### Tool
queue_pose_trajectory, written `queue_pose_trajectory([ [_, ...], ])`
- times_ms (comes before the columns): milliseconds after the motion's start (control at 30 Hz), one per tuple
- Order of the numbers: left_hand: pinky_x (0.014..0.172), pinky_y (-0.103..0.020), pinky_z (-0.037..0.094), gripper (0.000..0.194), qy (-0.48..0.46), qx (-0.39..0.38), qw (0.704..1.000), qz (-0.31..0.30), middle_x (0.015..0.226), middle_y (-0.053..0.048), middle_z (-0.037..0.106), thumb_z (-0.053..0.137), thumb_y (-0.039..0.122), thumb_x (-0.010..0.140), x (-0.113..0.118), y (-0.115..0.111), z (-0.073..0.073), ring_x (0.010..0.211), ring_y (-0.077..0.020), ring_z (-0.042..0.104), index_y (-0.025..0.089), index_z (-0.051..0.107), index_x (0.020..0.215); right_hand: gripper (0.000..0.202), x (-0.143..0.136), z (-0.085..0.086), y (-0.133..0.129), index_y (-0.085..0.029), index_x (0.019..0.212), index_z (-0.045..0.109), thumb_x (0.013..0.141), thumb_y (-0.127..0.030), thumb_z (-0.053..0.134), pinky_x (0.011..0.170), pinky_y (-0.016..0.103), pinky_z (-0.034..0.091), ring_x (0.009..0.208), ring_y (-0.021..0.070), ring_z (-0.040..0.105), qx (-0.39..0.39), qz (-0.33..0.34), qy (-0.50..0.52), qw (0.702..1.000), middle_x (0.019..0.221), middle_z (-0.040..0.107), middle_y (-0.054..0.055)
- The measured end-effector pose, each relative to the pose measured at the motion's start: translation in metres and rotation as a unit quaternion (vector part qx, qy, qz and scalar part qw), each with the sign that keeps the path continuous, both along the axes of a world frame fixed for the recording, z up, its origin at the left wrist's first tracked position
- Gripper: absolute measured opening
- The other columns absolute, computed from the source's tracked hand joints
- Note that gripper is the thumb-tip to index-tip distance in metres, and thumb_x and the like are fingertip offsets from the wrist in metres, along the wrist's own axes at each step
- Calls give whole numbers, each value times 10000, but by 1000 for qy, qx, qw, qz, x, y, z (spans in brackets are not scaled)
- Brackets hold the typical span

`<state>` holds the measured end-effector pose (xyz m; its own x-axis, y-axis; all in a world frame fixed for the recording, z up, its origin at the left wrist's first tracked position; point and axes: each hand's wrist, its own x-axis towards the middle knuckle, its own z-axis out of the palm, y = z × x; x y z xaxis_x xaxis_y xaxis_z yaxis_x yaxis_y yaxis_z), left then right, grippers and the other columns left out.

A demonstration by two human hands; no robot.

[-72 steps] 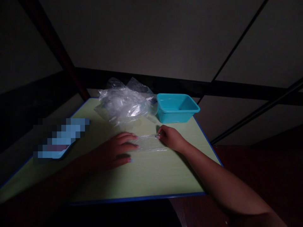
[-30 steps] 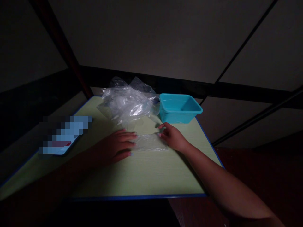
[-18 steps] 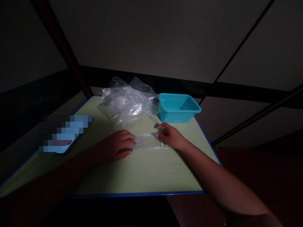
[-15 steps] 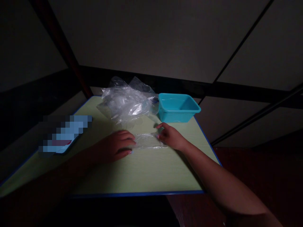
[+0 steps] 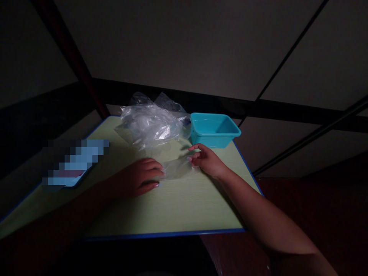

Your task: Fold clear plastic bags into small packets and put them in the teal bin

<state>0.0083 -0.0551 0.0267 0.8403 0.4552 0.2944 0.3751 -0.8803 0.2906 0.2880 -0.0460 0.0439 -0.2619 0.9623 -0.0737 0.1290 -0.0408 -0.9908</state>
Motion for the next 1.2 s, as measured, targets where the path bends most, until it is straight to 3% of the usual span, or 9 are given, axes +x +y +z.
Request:
queue_pose_trajectory([
  [400,931,-418,430,273,27,37,999,-7,1128,-113,633,526,329,908,1,-3,-1,1050,-265,564,186,647,1107,426,-21,40,1,-219,944,518,591,-286,747,514,262,396,516,122,519,30,-13,-28,999,588,573,-64],
  [600,926,-411,426,256,14,48,999,-5,1105,-104,642,542,348,910,2,-6,1,1043,-264,571,192,651,1082,394,-45,58,8,-220,939,485,628,-289,716,494,260,395,469,112,500,38,25,-67,997,560,566,-72],
  [833,891,-382,427,254,36,41,998,11,1066,-72,652,585,359,894,3,-7,4,1004,-257,569,193,637,1078,385,-79,64,11,-230,933,468,636,-274,709,465,237,377,444,109,488,19,83,-57,995,534,571,-76],
  [933,896,-376,429,262,24,32,999,14,1086,-73,649,595,355,888,3,-6,4,1026,-256,568,194,626,1093,379,-84,60,7,-231,935,498,653,-321,735,513,251,411,504,119,506,41,90,-47,994,574,570,-66],
  [1033,899,-375,434,284,17,23,999,17,1111,-78,647,611,354,880,3,-6,4,1040,-257,572,187,618,1110,390,-77,41,-4,-243,939,551,693,-495,720,705,301,485,806,174,598,104,-19,7,994,820,625,-1],
  [1100,914,-379,431,304,18,22,999,21,1140,-83,643,618,357,879,4,-7,4,1062,-261,569,175,614,1124,482,-69,22,-15,-272,1020,562,738,-661,605,851,368,490,1054,223,576,46,-100,69,992,1040,636,42],
  [1200,931,-394,424,325,26,31,999,25,1175,-88,637,614,372,884,5,-8,3,1093,-272,558,166,613,1136,611,-62,-4,-35,-267,1036,612,703,-773,535,1025,428,408,1187,261,538,-64,-131,139,979,1204,626,73],
])
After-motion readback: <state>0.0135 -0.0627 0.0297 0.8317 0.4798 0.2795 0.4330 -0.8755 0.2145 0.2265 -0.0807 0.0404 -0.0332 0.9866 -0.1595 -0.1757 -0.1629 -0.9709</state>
